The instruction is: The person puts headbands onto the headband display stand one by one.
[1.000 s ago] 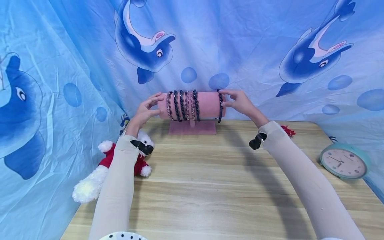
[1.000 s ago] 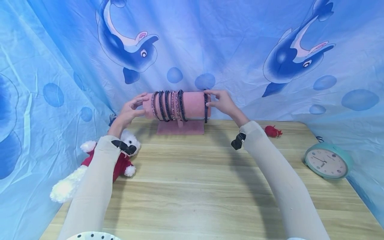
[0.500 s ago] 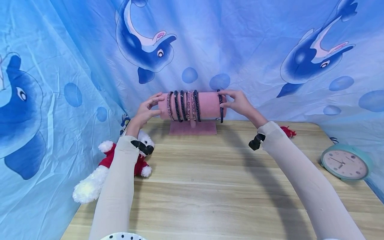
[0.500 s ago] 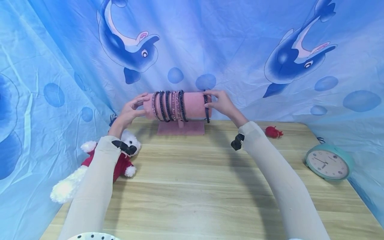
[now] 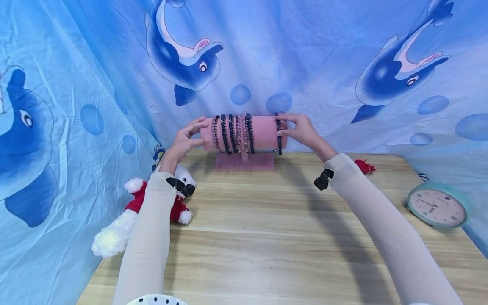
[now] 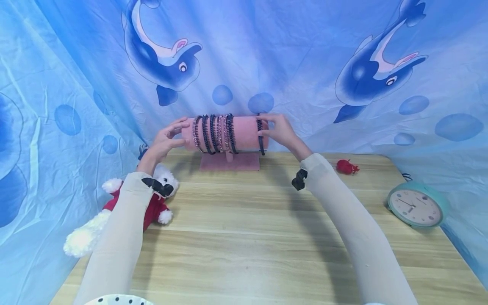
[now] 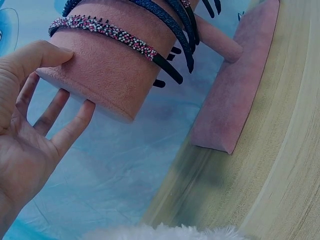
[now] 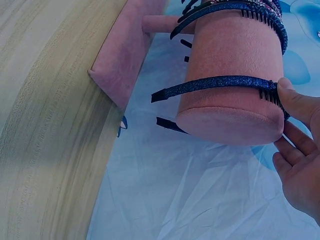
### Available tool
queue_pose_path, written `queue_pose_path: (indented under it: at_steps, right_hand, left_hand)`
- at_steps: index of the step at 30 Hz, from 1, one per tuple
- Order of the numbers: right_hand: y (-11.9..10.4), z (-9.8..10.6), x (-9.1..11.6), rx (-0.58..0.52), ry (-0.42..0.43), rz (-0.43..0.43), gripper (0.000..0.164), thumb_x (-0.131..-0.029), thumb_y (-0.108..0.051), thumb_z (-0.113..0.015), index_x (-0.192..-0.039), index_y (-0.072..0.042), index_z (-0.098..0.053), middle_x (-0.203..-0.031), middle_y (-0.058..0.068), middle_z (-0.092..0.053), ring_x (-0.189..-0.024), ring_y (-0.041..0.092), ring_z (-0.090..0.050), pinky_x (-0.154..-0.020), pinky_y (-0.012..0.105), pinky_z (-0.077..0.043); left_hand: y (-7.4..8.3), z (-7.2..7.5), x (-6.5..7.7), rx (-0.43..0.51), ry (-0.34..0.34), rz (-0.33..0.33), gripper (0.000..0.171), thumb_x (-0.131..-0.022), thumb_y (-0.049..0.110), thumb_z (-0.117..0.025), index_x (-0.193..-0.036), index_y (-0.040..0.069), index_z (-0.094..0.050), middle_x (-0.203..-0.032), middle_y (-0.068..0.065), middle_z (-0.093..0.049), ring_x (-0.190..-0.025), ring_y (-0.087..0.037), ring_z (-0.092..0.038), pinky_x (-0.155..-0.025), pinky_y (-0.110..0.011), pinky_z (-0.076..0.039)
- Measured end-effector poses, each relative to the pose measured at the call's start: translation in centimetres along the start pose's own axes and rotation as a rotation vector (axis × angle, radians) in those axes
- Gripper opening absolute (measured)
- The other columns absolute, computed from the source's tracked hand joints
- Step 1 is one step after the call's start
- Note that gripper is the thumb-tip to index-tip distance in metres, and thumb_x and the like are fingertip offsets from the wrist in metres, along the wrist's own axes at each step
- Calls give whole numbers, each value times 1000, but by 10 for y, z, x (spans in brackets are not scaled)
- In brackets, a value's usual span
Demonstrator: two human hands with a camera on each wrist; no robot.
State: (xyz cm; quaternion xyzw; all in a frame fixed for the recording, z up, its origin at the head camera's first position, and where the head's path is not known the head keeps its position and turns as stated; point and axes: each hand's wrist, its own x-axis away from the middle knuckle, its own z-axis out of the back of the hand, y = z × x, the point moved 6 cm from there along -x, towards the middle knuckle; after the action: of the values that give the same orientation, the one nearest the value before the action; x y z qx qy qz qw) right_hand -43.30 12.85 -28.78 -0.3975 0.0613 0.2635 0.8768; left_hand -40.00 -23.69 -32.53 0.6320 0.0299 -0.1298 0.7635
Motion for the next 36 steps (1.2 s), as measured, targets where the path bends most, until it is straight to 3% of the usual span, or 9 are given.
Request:
queue_pose_path:
  at_steps: [14, 21, 36]
  right_hand:
    - [-3, -6, -3, 55, -4, -1, 53, -90, -11, -78, -140, -11, -63, -151, 14, -55, -145, 32, -45, -116, 49, -42]
    - [-12, -14, -6, 60, 3, 21, 54, -87, -10, -80, -139, -9, -63, -151, 15, -54, -145, 33, -45, -122, 47, -36]
    - [-11, -18, -9, 67, 1, -16, 54, -88, -13, -81, -139, -16, -64, -152, 9, -54, -145, 28, -46, -118, 46, -41]
  left_hand:
    - [0, 0, 2, -51, -12, 28, 60, -87, -6, -71, -144, 5, -55, -166, 9, -34, -146, -24, -39, -95, -16, -51]
    - [3, -1, 2, -51, -10, 36, 60, -88, -6, -70, -144, 5, -55, -166, 8, -33, -147, -24, -39, -95, -17, -51]
    - [5, -2, 3, -23, -13, 24, 60, -87, -10, -68, -144, 2, -54, -167, 5, -32, -146, -25, -39, -91, -15, -52]
